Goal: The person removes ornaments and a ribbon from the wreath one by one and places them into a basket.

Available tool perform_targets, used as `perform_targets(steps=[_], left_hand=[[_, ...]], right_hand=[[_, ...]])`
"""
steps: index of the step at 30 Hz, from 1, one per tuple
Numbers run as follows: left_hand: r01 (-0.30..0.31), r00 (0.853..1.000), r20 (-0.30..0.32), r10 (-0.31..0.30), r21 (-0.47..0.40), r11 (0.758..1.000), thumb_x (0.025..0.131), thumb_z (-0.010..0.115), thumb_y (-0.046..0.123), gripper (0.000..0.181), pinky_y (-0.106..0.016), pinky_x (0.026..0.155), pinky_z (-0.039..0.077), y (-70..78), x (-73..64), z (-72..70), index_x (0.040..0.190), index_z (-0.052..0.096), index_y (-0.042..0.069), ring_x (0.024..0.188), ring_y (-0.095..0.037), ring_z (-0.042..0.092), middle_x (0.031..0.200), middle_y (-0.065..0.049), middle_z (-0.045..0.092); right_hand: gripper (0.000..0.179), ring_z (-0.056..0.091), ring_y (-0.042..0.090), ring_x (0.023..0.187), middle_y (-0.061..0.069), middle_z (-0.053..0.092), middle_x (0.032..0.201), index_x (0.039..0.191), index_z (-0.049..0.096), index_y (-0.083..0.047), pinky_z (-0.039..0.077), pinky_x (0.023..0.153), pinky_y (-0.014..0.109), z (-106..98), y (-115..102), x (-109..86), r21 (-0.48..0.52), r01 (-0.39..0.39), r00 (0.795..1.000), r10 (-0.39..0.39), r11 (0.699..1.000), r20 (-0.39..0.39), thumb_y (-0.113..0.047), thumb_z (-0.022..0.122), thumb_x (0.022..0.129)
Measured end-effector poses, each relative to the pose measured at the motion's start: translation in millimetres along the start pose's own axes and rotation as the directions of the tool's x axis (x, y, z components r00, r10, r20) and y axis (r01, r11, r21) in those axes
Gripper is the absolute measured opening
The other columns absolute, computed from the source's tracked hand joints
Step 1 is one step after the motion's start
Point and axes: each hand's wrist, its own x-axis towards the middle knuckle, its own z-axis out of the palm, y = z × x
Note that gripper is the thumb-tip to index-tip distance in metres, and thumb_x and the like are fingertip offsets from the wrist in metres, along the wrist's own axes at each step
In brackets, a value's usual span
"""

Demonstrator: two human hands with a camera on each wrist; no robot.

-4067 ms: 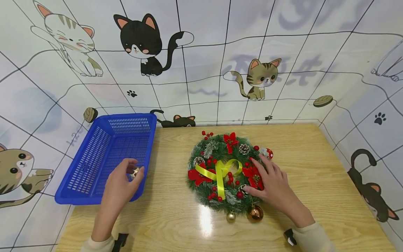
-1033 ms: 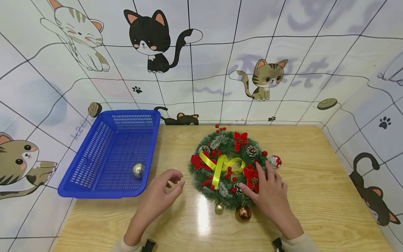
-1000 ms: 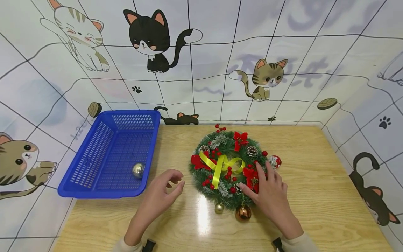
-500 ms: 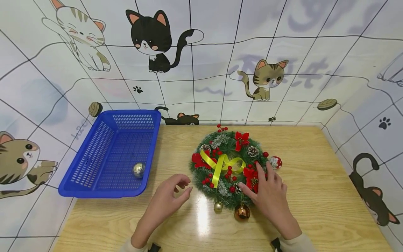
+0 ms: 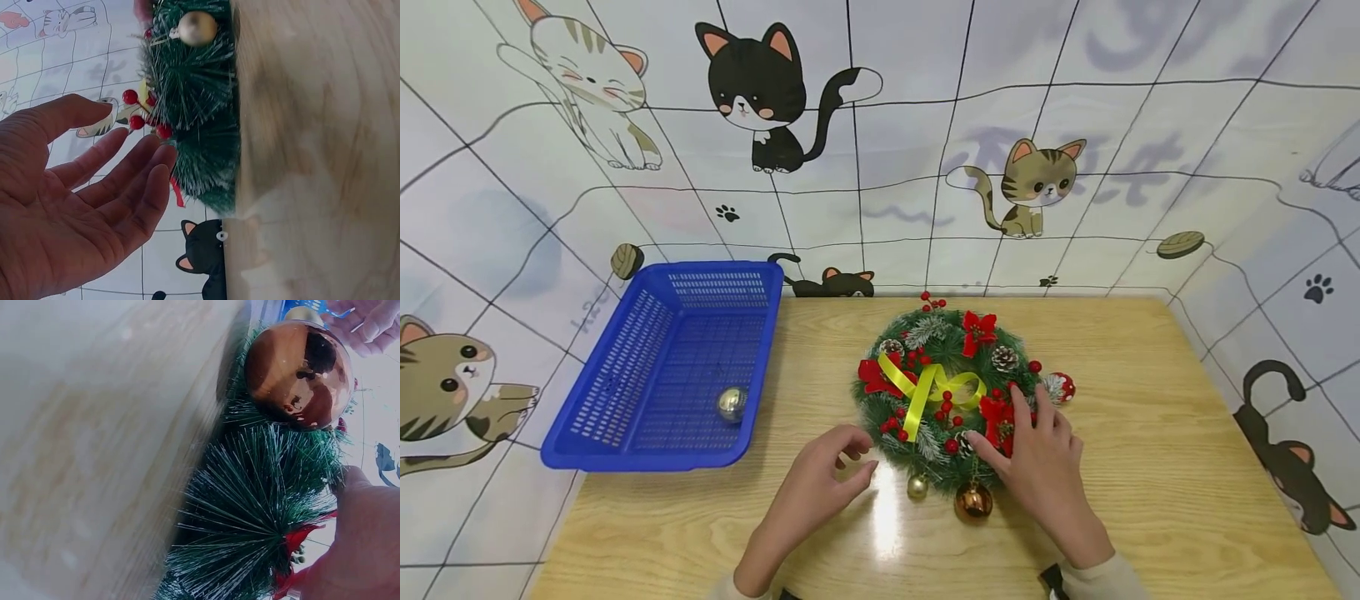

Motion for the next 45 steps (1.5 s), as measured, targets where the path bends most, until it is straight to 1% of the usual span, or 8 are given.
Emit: perform_targets(steps=[7,10,18,25,30,38,41,45], left_hand=[[0.016,1.000,0.018,-0.015,-0.014,1.000,0.094,0.083,0.004,0.021,-0.039,0.079,0.061,1.8,0.1,12.3,0.112,0.072,0.008,0.094,-0.022,0.070,0.103,-0.004,0.073],[0.012,1.000,0.028,-0.012,-0.022,1.000,0.094,0.083,0.005,0.022,-0.038,0.079,0.061,2.5,-1.0,16.3,0.112,0.072,0.008,0.093,-0.022,0.071,0.104,-0.004,0.073],[-0.005,0.999,0.042,0.006,-0.020,1.000,0.093,0.084,0.004,0.020,-0.036,0.078,0.060,2.3,-0.3,22.4,0.108,0.072,0.007,0.091,-0.022,0.070,0.102,-0.004,0.073],[-0.018,0.998,0.056,0.019,-0.009,1.000,0.092,0.085,0.005,0.022,-0.036,0.080,0.059,3.3,1.2,26.7,0.110,0.072,0.006,0.095,-0.023,0.070,0.106,-0.005,0.074],[-0.030,0.998,0.054,0.029,0.010,1.000,0.090,0.085,0.004,0.023,-0.035,0.083,0.058,4.5,2.4,30.4,0.109,0.073,0.007,0.098,-0.025,0.069,0.107,-0.006,0.073],[-0.049,0.997,0.062,0.047,0.031,0.998,0.089,0.086,0.004,0.023,-0.033,0.082,0.058,4.0,4.7,40.0,0.107,0.073,0.006,0.092,-0.024,0.069,0.103,-0.006,0.072],[-0.048,0.997,0.063,0.046,0.024,0.999,0.090,0.087,0.006,0.023,-0.032,0.082,0.058,3.7,5.1,42.7,0.107,0.073,0.007,0.091,-0.022,0.068,0.102,-0.004,0.072],[-0.035,0.997,0.065,0.034,0.018,0.999,0.089,0.086,0.005,0.023,-0.031,0.082,0.057,2.7,5.2,45.5,0.107,0.072,0.008,0.090,-0.020,0.067,0.100,-0.001,0.070]], right_hand=[[0.108,0.034,0.071,0.140,0.038,0.020,0.169,0.168,0.031,0.000,0.033,0.100,0.088,2.2,-3.3,-0.3,-0.004,-0.022,1.000,0.022,1.000,0.012,-0.075,0.064,0.098],[0.109,0.034,0.071,0.140,0.039,0.019,0.169,0.168,0.030,0.001,0.033,0.100,0.088,3.0,-4.6,-0.7,-0.004,-0.031,0.999,0.031,1.000,0.013,-0.076,0.063,0.098],[0.109,0.036,0.072,0.138,0.040,0.022,0.167,0.168,0.030,0.002,0.034,0.100,0.088,1.9,-7.4,-2.1,-0.009,-0.040,0.999,0.040,0.999,-0.002,-0.073,0.066,0.098],[0.108,0.039,0.071,0.138,0.042,0.024,0.166,0.166,0.032,0.002,0.034,0.100,0.088,2.2,-10.3,-2.7,-0.014,-0.055,0.998,0.055,0.998,-0.016,-0.072,0.068,0.097],[0.107,0.040,0.071,0.137,0.043,0.024,0.165,0.166,0.033,0.003,0.033,0.101,0.088,2.4,-13.4,-3.9,-0.012,-0.070,0.997,0.070,0.997,-0.018,-0.072,0.068,0.097],[0.109,0.041,0.071,0.136,0.044,0.025,0.164,0.166,0.033,0.003,0.036,0.099,0.088,0.2,-13.8,-6.1,-0.015,-0.071,0.997,0.071,0.997,-0.032,-0.074,0.067,0.097],[0.111,0.043,0.071,0.135,0.044,0.026,0.164,0.166,0.032,0.003,0.036,0.097,0.088,-0.2,-13.4,-6.9,-0.016,-0.067,0.997,0.066,0.998,-0.034,-0.075,0.068,0.096],[0.114,0.043,0.072,0.134,0.043,0.026,0.164,0.167,0.030,0.001,0.036,0.097,0.088,-0.7,-13.4,-8.3,-0.013,-0.066,0.998,0.066,0.998,-0.015,-0.079,0.066,0.094]])
